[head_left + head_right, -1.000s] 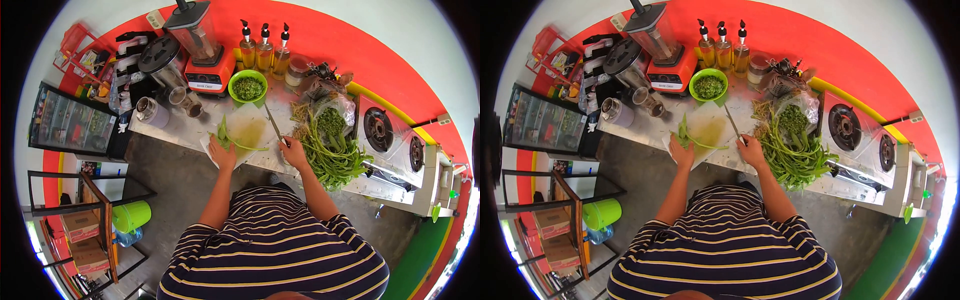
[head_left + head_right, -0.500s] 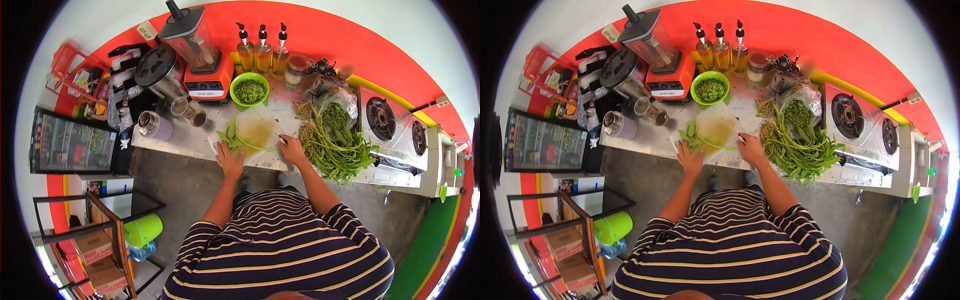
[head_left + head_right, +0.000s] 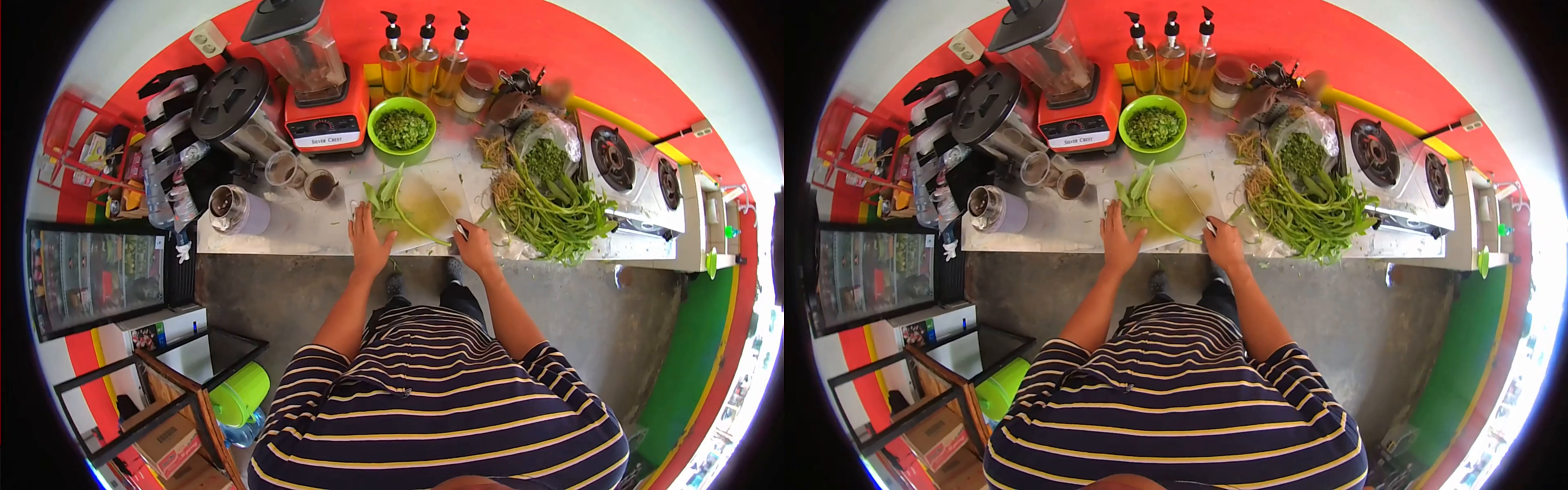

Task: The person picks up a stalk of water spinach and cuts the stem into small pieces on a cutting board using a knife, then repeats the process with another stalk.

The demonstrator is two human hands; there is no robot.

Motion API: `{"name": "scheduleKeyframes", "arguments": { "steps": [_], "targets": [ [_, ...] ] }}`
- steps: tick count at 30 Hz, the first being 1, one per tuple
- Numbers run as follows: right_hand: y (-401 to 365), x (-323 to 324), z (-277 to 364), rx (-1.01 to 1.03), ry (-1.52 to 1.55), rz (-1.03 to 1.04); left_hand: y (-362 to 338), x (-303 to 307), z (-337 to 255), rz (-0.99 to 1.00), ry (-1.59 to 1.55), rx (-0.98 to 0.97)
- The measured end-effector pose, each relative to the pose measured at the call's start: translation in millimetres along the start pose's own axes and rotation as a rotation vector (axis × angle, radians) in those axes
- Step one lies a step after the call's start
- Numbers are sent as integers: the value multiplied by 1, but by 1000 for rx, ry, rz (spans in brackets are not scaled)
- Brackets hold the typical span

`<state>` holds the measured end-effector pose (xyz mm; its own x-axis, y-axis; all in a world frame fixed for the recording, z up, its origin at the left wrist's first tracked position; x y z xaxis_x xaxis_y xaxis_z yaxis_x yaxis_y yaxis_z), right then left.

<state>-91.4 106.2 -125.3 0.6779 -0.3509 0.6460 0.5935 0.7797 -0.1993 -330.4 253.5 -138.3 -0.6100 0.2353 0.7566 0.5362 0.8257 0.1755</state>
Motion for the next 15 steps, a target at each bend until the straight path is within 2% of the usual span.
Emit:
{"name": "scheduleKeyframes", "arguments": {
  "steps": [10,13,15],
  "targets": [
    [-35,-7,8,50,-17,-154,14,8,-1,31,-73,-216],
    [-45,-15,-3,-43,-13,-128,22,5,1,76,-76,-242],
    [-48,-12,6,57,-61,-199,24,8,-1,77,-55,-237]
  ]
}}
Point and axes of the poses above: each hand's wrist, its own y-axis towards the middle knuckle, its own x-axis out of the back of the hand, z = x × y, the point moved 9 cm from there along y, towards the middle knuckle, and after that the axes turned 5 degrees about -x, right-handed, at the moved point
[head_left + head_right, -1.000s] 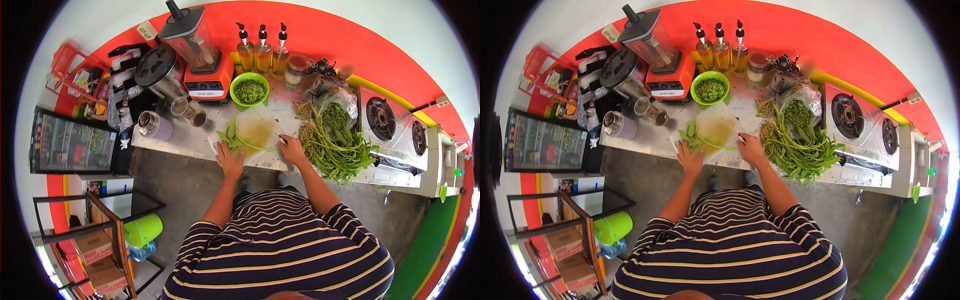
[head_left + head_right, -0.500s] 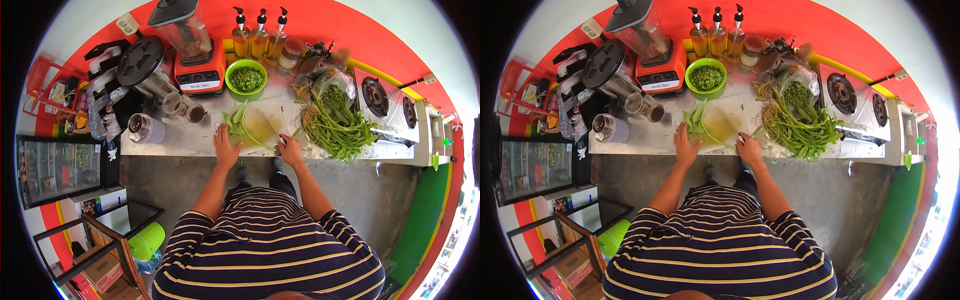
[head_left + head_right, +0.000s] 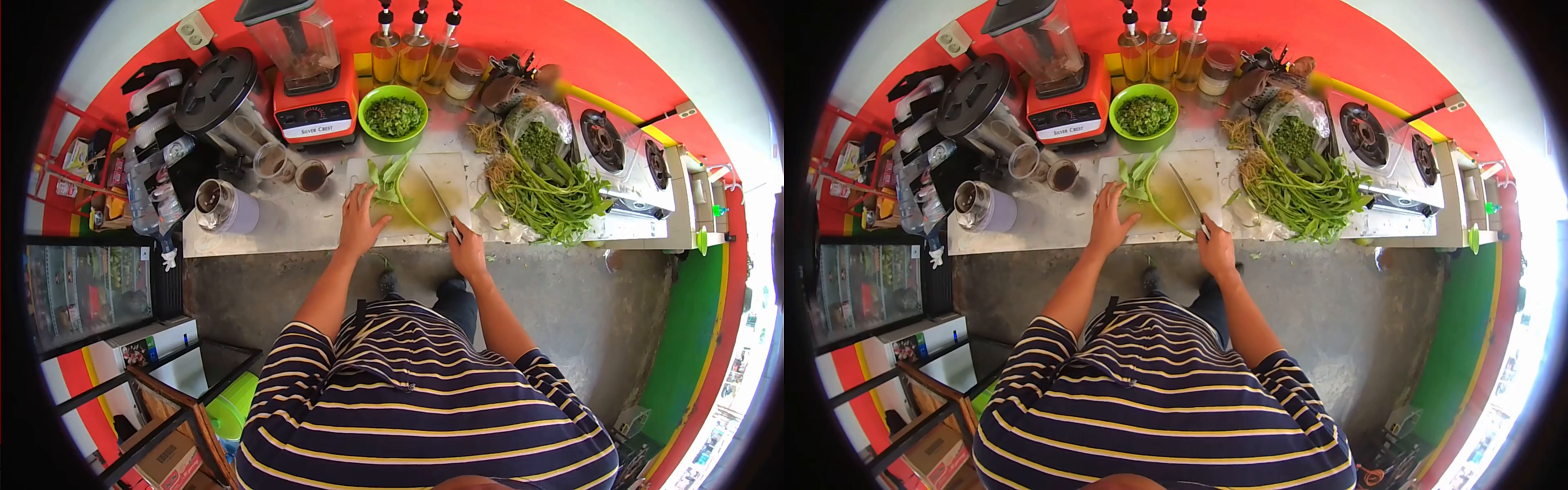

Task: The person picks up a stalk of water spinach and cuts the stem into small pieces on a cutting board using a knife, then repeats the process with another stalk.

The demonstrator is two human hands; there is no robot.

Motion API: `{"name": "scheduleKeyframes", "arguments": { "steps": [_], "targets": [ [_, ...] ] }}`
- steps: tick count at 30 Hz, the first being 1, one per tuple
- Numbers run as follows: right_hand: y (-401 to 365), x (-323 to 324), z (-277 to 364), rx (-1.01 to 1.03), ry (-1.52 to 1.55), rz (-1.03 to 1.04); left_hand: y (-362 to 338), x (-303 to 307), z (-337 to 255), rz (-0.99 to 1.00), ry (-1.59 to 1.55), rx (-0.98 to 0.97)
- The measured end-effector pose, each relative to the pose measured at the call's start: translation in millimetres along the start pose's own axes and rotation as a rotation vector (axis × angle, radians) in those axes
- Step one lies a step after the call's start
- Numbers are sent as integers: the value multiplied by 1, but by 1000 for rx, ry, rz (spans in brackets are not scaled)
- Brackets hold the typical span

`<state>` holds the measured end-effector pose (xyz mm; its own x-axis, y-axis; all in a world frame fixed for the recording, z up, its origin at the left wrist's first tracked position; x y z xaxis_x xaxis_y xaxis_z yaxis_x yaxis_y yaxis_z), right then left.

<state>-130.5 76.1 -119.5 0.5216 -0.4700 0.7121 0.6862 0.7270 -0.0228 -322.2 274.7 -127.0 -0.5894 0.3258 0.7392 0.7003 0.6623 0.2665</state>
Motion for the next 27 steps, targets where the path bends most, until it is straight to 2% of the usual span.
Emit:
{"name": "scheduleKeyframes", "arguments": {
  "steps": [4,5,7,10,12,13,15,16,19,21,22,23,25,26,27],
  "targets": [
    [4,5,4,3,55,20,-1,7,-18,-61,120,-15],
    [4,6,-2,-59,67,68,0,5,-22,-65,122,-17],
    [0,6,-14,-129,81,112,2,-10,-46,-5,137,-179],
    [-6,19,-20,-116,166,75,12,-31,-58,77,94,-248],
    [-8,17,-26,-208,165,208,22,-43,-62,120,86,-291],
    [-6,22,-23,-205,161,201,27,-47,-62,135,82,-291],
    [-8,24,-17,-284,396,197,35,-53,-63,148,79,-291],
    [-7,26,-9,-284,394,195,39,-52,-65,117,57,-287],
    [-3,20,-2,-279,330,173,44,-56,-71,59,17,-277],
    [2,8,4,-150,149,165,44,-59,-71,30,-2,-274],
    [2,10,16,-27,13,94,43,-60,-71,8,-26,-283],
    [1,4,17,-27,14,92,42,-60,-71,-15,-50,-292],
    [-3,-3,31,10,-237,0,39,-58,-71,-46,-79,-288],
    [-3,-10,27,-77,-272,48,36,-56,-71,-80,-114,-281],
    [-3,-12,29,-81,-269,51,36,-57,-71,-75,-113,-279]
  ]
}}
Point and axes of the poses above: each hand's wrist, its own y-axis towards the middle knuckle, its own x-axis out of the back of the hand, z = x × y, the point moved 9 cm from there along y, towards the middle knuckle, and after that the axes turned 5 degrees about -x, right-handed, at the moved point
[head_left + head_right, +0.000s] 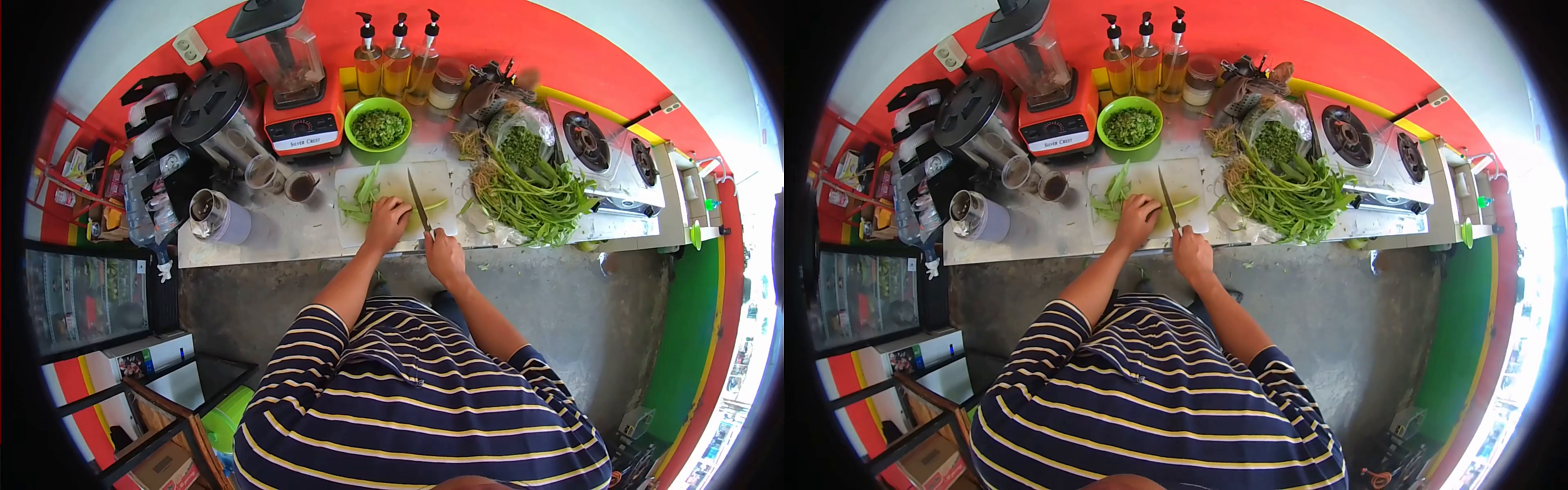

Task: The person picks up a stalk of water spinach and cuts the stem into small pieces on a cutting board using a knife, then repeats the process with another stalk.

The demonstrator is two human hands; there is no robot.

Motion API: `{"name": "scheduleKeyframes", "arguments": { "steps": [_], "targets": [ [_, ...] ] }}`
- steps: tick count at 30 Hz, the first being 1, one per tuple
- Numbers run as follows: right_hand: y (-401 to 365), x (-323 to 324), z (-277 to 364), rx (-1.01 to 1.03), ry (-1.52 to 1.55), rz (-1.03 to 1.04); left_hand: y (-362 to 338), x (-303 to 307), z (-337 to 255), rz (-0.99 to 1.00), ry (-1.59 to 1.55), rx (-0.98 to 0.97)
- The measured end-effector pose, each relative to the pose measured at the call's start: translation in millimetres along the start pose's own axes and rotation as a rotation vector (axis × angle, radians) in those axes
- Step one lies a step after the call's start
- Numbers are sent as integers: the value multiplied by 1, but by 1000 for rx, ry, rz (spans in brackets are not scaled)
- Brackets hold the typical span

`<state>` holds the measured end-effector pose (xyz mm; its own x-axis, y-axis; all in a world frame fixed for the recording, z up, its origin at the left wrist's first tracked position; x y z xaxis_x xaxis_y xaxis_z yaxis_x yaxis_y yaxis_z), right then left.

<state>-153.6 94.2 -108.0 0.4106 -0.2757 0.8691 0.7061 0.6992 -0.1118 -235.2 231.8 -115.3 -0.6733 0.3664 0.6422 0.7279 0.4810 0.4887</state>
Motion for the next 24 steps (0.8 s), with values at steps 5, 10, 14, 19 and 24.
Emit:
{"name": "scheduleKeyframes", "arguments": {
  "steps": [5,10,14,19,24],
  "targets": [
    [-6,-11,8,-38,-184,53,1,0,0,-6,-10,4],
    [5,-29,8,-69,-143,69,4,-10,9,29,-7,19],
    [19,-27,11,-63,-91,42,13,-18,15,198,50,51],
    [26,-12,-5,69,133,-46,49,13,8,77,60,116],
    [19,28,-12,111,370,-208,89,58,-21,-211,-96,117]
  ]
}}
Point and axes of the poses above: each hand's wrist, its own y-axis towards the middle knuckle, its own x-axis out of the back of the hand, z = x × y, the point moved 9 cm from there along y, towards the middle knuckle, and after that the axes turned 5 degrees about -x, right-handed, at the moved point
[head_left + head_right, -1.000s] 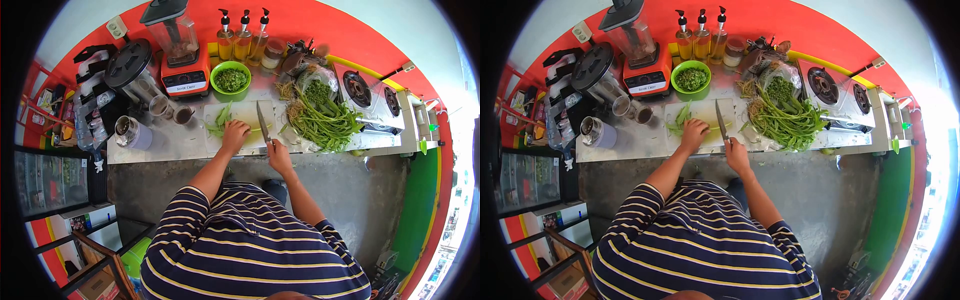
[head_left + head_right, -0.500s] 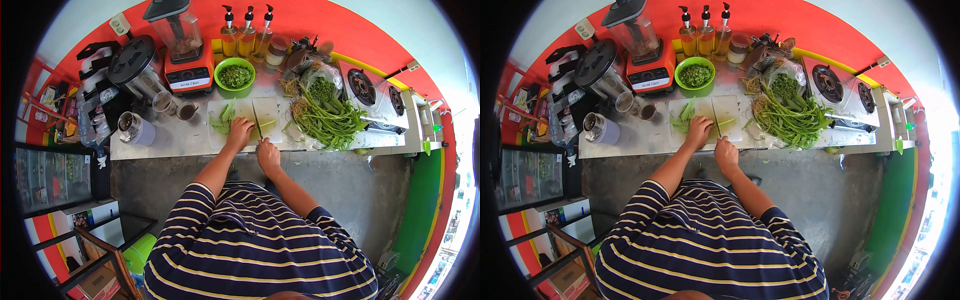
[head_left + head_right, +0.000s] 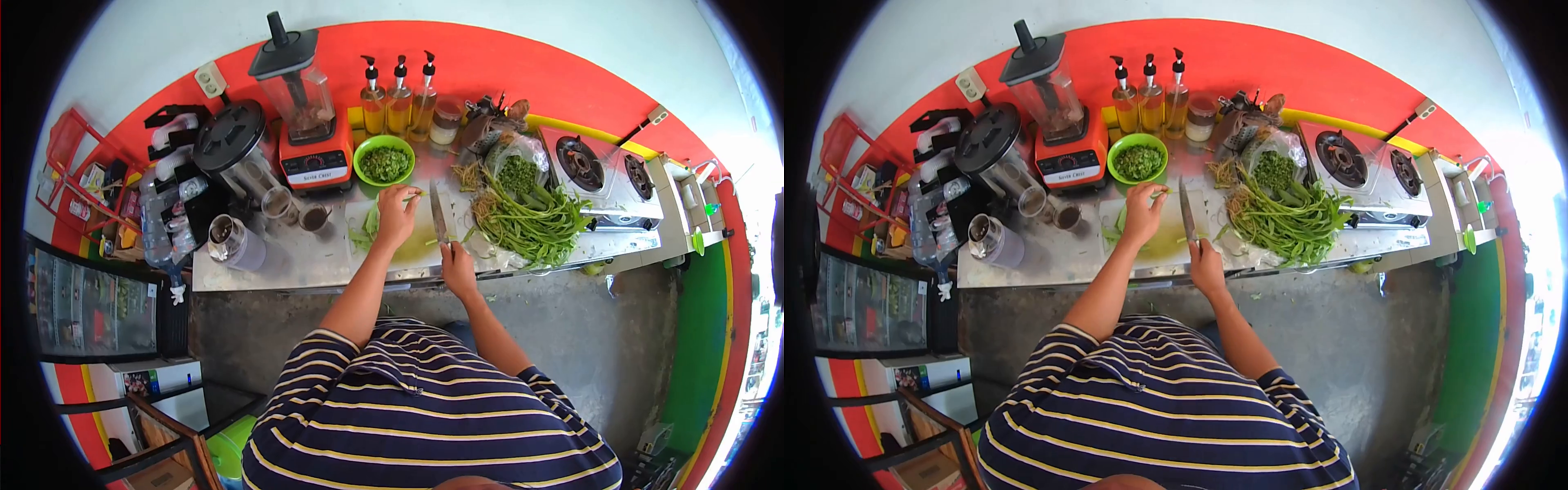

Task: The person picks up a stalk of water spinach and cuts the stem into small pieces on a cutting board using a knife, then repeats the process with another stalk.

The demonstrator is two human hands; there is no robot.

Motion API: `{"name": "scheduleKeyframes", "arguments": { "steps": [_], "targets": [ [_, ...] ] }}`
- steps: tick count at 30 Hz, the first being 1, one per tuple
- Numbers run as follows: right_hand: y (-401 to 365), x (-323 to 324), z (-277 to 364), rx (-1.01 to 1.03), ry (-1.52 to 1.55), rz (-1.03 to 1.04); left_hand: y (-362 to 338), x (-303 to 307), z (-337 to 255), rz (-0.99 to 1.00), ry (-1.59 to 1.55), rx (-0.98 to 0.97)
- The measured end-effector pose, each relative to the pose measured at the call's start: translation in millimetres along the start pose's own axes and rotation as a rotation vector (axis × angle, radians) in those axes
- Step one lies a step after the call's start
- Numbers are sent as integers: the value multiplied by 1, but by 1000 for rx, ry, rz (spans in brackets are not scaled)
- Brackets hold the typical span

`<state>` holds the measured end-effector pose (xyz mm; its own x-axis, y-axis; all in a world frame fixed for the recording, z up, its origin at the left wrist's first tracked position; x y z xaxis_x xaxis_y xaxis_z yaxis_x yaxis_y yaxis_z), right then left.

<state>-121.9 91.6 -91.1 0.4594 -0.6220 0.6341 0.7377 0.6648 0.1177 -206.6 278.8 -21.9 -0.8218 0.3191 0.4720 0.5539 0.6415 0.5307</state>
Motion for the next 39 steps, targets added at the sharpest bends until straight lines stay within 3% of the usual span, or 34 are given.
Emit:
{"name": "scheduleKeyframes", "arguments": {
  "steps": [3,5,9,11,14,21,23,27,32,35,39],
  "targets": [
    [5,19,-1,-128,238,54,13,33,-39,-155,-10,-104],
    [11,41,20,-171,321,70,16,19,-30,79,-467,167],
    [15,78,74,-214,459,96,17,28,-57,123,-555,119],
    [15,92,98,-193,505,101,8,22,-66,283,-818,407],
    [15,99,114,-167,552,131,9,25,-79,311,-873,312],
    [16,94,124,-96,483,133,7,35,-82,278,-958,285],
    [16,94,130,-4,315,98,6,37,-74,233,-971,329],
    [13,87,141,37,287,109,1,43,-55,133,-1034,428],
    [2,91,179,359,248,77,-1,63,-56,3,-1146,503],
    [0,89,190,356,83,162,-2,66,-59,26,-1210,529],
    [-4,91,196,406,80,123,-6,63,-50,70,-1261,536]
  ]
}}
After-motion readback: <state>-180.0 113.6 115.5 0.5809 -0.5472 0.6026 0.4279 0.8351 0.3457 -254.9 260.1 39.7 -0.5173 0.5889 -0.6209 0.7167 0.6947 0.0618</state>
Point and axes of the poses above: each hand's wrist, its own y-axis towards the middle knuckle, its own x-axis out of the back of the hand, z = x × y, the point moved 9 cm from there along y, towards the middle knuckle, and after that the axes turned 5 degrees about -x, right-handed, at the moved point
